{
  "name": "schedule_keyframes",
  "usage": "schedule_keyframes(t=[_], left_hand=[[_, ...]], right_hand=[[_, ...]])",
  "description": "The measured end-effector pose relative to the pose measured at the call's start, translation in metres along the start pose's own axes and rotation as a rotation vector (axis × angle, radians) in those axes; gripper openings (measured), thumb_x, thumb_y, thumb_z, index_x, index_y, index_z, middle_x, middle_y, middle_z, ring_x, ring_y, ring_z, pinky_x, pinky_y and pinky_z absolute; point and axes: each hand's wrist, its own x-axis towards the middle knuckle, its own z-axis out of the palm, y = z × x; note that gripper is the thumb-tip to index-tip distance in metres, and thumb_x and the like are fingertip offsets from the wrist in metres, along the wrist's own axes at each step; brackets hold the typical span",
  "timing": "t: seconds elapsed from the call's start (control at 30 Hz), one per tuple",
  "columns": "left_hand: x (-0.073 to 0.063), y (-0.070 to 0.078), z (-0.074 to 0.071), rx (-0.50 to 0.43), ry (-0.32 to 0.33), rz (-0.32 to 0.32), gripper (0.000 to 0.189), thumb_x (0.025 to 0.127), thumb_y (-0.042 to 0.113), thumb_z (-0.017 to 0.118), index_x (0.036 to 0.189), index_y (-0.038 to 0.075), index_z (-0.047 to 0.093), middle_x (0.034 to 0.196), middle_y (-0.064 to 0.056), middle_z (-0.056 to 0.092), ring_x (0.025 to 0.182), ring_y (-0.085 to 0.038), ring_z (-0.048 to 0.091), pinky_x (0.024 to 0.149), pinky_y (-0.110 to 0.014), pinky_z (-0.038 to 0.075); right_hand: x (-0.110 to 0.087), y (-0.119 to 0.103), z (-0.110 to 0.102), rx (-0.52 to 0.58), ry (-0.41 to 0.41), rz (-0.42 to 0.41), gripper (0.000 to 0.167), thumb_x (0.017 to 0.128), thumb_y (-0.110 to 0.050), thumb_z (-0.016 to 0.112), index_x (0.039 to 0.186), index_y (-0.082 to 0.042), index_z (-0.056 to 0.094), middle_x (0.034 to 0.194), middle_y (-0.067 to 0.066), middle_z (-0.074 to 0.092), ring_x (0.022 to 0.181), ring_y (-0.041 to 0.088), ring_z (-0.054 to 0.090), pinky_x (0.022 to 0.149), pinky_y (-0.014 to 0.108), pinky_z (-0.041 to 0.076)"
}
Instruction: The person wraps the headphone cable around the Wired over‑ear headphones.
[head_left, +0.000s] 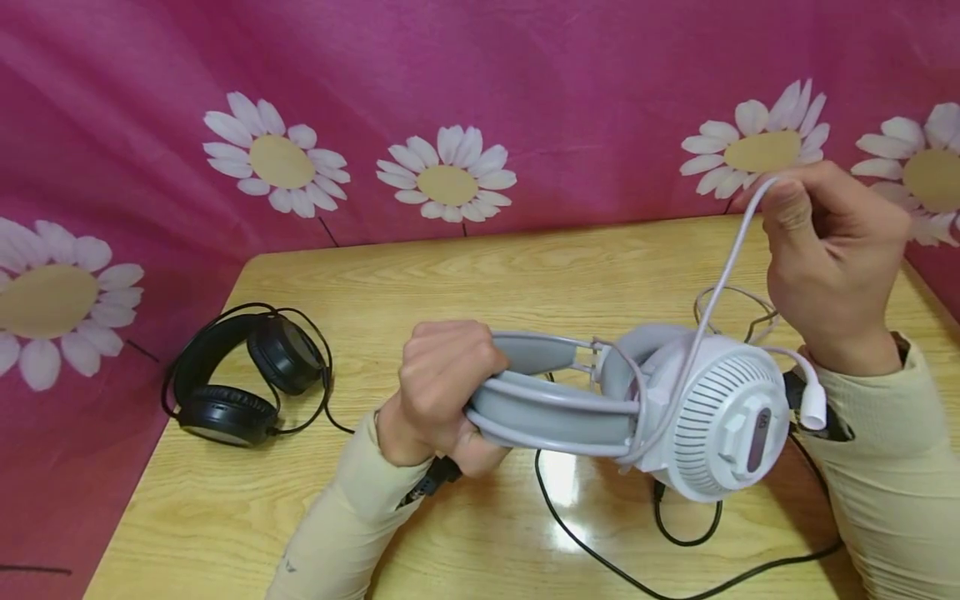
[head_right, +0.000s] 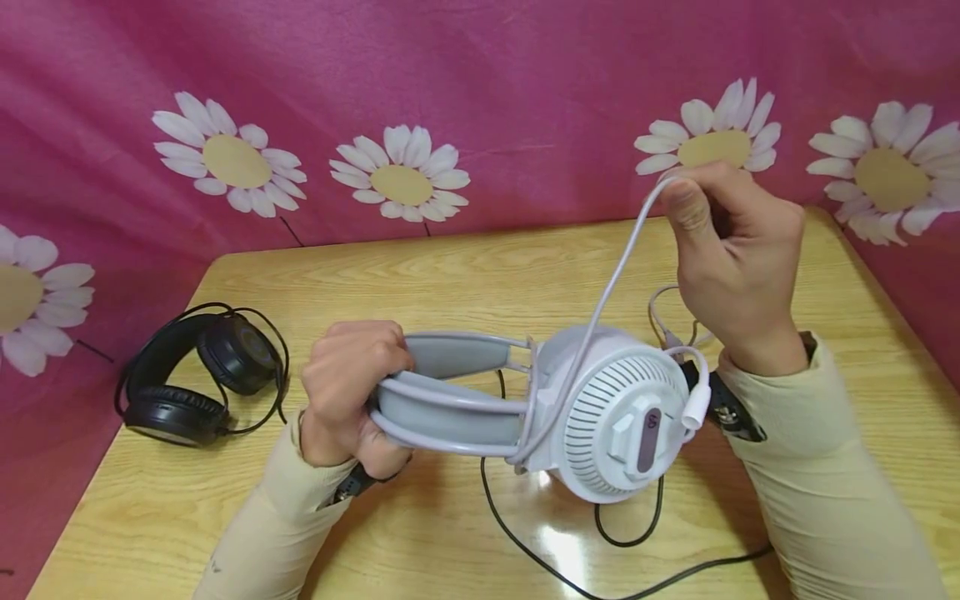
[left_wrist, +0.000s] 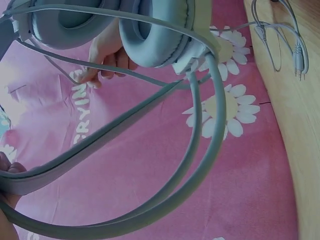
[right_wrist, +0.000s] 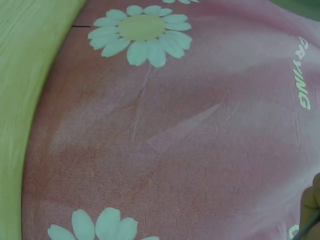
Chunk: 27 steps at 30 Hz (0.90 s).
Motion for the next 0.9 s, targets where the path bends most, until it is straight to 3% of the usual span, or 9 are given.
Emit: schedule_keyframes(t=[0.23,0.53,0.63,0.77,0.9], left_hand=[[0.000,-0.001,0.000,0.014,-0.099,0.019,0.011,0.071,0.020,0.054,0.071,0.009,0.056,0.054,0.003,0.044,0.045,-0.009,0.040,0.043,-0.027,0.041],[0.000,-0.002,0.000,-0.008,-0.147,0.046,0.013,0.073,0.022,0.054,0.072,0.010,0.057,0.053,0.004,0.045,0.045,-0.008,0.040,0.043,-0.026,0.041],[-0.001,-0.002,-0.001,-0.043,-0.126,0.045,0.014,0.070,0.020,0.053,0.072,0.008,0.058,0.053,0.003,0.046,0.045,-0.009,0.040,0.043,-0.026,0.041],[-0.003,-0.001,-0.002,-0.092,-0.039,0.029,0.017,0.065,0.018,0.051,0.071,0.004,0.058,0.053,0.001,0.045,0.045,-0.010,0.039,0.043,-0.027,0.040],[-0.003,0.003,-0.003,-0.075,0.049,-0.061,0.016,0.066,0.018,0.054,0.072,0.004,0.058,0.053,0.000,0.045,0.045,-0.010,0.039,0.042,-0.026,0.039]], right_hand=[[-0.001,0.006,0.003,-0.024,0.006,-0.012,0.051,0.089,-0.033,0.076,0.081,0.016,0.068,0.063,-0.012,0.056,0.057,0.000,0.039,0.061,0.012,0.030],[-0.004,0.013,0.010,-0.021,-0.038,-0.012,0.049,0.091,-0.031,0.076,0.081,0.017,0.067,0.064,-0.012,0.053,0.059,0.001,0.039,0.062,0.015,0.028],[-0.006,0.018,0.012,-0.067,-0.095,-0.009,0.049,0.094,-0.028,0.073,0.083,0.019,0.066,0.065,-0.014,0.053,0.059,0.000,0.038,0.061,0.015,0.028],[-0.010,0.025,0.012,-0.183,-0.206,0.008,0.043,0.098,-0.023,0.069,0.086,0.018,0.067,0.067,-0.019,0.051,0.059,-0.002,0.037,0.060,0.015,0.028],[-0.012,0.031,0.011,-0.232,-0.284,0.105,0.024,0.098,-0.016,0.068,0.086,0.004,0.074,0.069,-0.022,0.056,0.062,-0.001,0.040,0.061,0.016,0.031]])
